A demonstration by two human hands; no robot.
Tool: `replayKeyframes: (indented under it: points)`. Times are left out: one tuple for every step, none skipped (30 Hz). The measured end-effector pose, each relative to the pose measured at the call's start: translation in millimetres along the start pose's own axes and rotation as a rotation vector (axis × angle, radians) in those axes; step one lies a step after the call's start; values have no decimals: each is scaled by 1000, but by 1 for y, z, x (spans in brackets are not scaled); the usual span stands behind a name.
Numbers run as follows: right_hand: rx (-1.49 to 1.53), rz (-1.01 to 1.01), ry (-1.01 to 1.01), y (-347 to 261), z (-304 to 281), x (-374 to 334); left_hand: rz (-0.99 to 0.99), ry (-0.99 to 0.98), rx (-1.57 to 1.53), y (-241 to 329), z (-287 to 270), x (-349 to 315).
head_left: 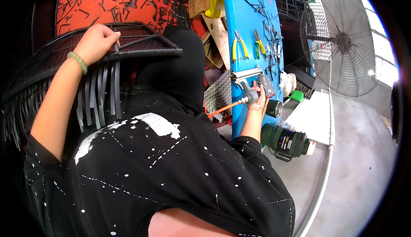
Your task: The person assembles a fan blade by inserting black plastic strips into a frame and securing them with a pneumatic nail gun. They trim excess material with pliers and occasionally use a hammer to adjust the frame, repeating the process for multiple strips.
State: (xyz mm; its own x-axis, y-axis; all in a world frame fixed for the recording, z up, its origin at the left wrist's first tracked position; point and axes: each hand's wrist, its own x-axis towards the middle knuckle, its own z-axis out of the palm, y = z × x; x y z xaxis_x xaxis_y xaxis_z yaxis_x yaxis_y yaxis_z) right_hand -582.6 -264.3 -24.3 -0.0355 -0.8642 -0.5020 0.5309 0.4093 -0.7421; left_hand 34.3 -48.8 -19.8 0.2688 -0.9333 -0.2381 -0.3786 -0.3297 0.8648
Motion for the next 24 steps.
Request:
replayKeyframes:
  points:
    - [-52, 16, 46, 0, 0, 4, -16, -10, 11, 0, -2, -1]
    - [-104, 31, 95, 0, 3, 4, -32, -24, 22, 0, -4, -2]
    - [-347, -56, 200, -2, 9, 3, -51, -31, -37, 0, -4, -3]
    - [-516, 65, 252, -22, -13, 16, -29, -23, -45, -1, -5, -1]
    - [-868, 16, 409, -28, -2, 15, -20, 1, -56, -2, -6, -4]
    - [-1221, -34, 564, -36, 11, 13, -11, 25, -67, -1, -6, -9]
    - [-1597, -194, 686, -49, 19, 11, -13, 41, -113, 4, -6, -14]
    - [-1971, -362, 803, -59, 30, 5, -7, 61, -144, 7, -5, -16]
    - [-1877, -470, 851, -50, 71, -16, -8, 88, -175, 8, -5, -20]
    - [-1860, -760, 727, -46, 82, -16, 0, 101, -207, 10, -4, -18]
    - [-1821, -1043, 591, -41, 91, -6, 15, 89, -228, 11, -3, -16]
    - [-1793, -1278, 378, -25, 97, 11, 14, 65, -243, 11, -2, -14]
    - [-1879, -1294, 250, 6, 140, 4, 2, 61, -252, 9, -3, -16]
    - [-1989, -1182, 120, 29, 173, -4, -5, 50, -265, 9, -5, -16]
    - [-2126, -1113, 106, 51, 186, 5, -3, 48, -260, 9, -6, -15]
    - [-2230, -1148, 161, 70, 187, 23, -3, 46, -258, 8, -8, -15]
    - [-2286, -1072, 224, 78, 188, 36, -6, 41, -259, 6, -9, -16]
    - [-2339, -996, 284, 85, 188, 46, 22, 66, -303, 5, -7, -16]
    - [-2437, -621, 267, 84, 209, 40, 35, 108, -337, 3, -5, -19]
    - [-2414, -712, 336, 89, 208, 42, 48, 147, -370, 1, -4, -23]
    - [-2446, -677, 429, 89, 211, 43, 42, 169, -319, -1, -5, -23]
    - [-2415, -751, 438, 89, 208, 46, 64, 158, -366, 1, -6, -26]
    - [-2370, -797, 381, 89, 209, 46, 51, 179, -417, 5, -4, -30]
    - [-2324, -837, 328, 93, 210, 47, 40, 199, -469, 7, -3, -32]
